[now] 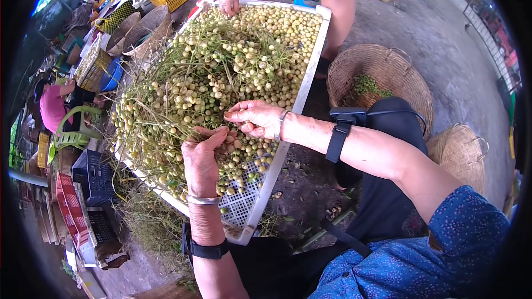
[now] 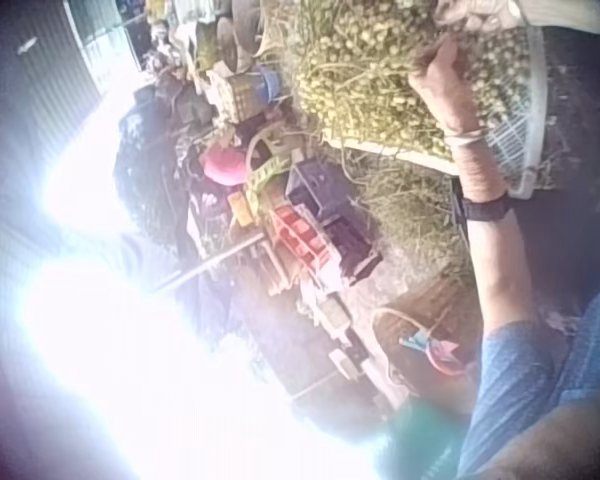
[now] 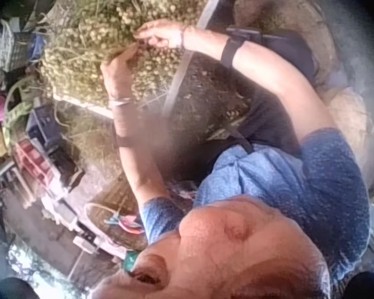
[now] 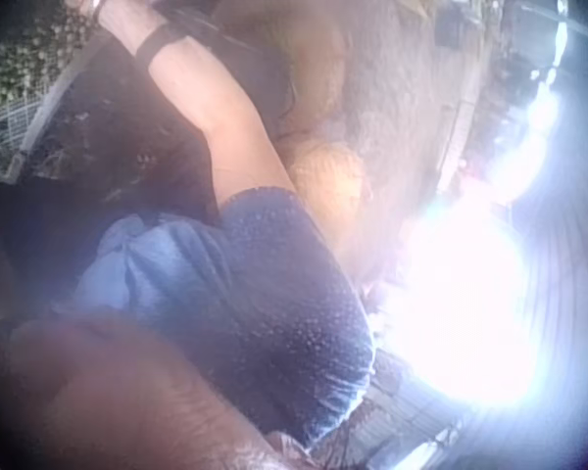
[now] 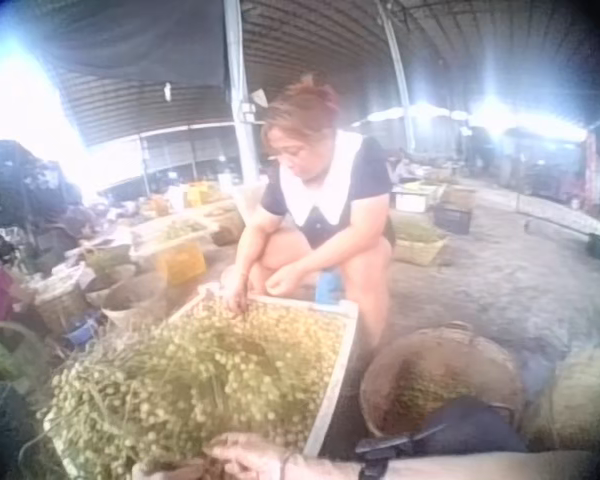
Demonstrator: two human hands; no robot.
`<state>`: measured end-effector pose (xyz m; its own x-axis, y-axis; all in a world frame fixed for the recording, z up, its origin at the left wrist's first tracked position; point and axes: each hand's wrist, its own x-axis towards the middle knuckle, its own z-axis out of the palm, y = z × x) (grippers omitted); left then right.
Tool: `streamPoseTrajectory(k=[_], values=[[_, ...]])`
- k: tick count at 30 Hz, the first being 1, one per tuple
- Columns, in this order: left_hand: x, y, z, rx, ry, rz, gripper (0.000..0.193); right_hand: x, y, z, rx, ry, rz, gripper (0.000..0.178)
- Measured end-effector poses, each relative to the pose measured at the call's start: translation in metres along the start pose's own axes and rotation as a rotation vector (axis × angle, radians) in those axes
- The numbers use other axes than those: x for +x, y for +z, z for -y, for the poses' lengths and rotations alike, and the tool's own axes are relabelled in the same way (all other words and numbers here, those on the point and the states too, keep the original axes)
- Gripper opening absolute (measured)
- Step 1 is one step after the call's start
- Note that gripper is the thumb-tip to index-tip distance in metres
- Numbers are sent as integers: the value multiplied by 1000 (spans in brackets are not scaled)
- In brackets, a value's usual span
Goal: Sorting small green fruits from their branches into a basket.
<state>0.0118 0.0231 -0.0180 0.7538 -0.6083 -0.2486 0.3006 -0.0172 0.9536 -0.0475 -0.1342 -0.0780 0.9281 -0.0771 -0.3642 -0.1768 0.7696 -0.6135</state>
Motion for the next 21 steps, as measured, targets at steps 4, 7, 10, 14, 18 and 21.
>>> streamPoseTrajectory(k=[4,7,10,14,18,21], values=[[-2,-14,-5,1,21,11,7,0,-7,15,-143,70,108,16],[-1,-22,-19,-14,-28,-13,8,-1,-26,41,-210,76,127,14],[4,-19,-17,-168,-59,-21,13,-1,-27,40,-1253,-444,80,32],[8,-27,-1,-325,-52,9,27,5,-3,30,-1472,-647,247,43],[6,-11,0,-381,-11,-22,28,-13,10,28,-791,-71,412,50],[12,-18,10,-359,11,31,32,-15,27,8,-426,-95,293,58]])
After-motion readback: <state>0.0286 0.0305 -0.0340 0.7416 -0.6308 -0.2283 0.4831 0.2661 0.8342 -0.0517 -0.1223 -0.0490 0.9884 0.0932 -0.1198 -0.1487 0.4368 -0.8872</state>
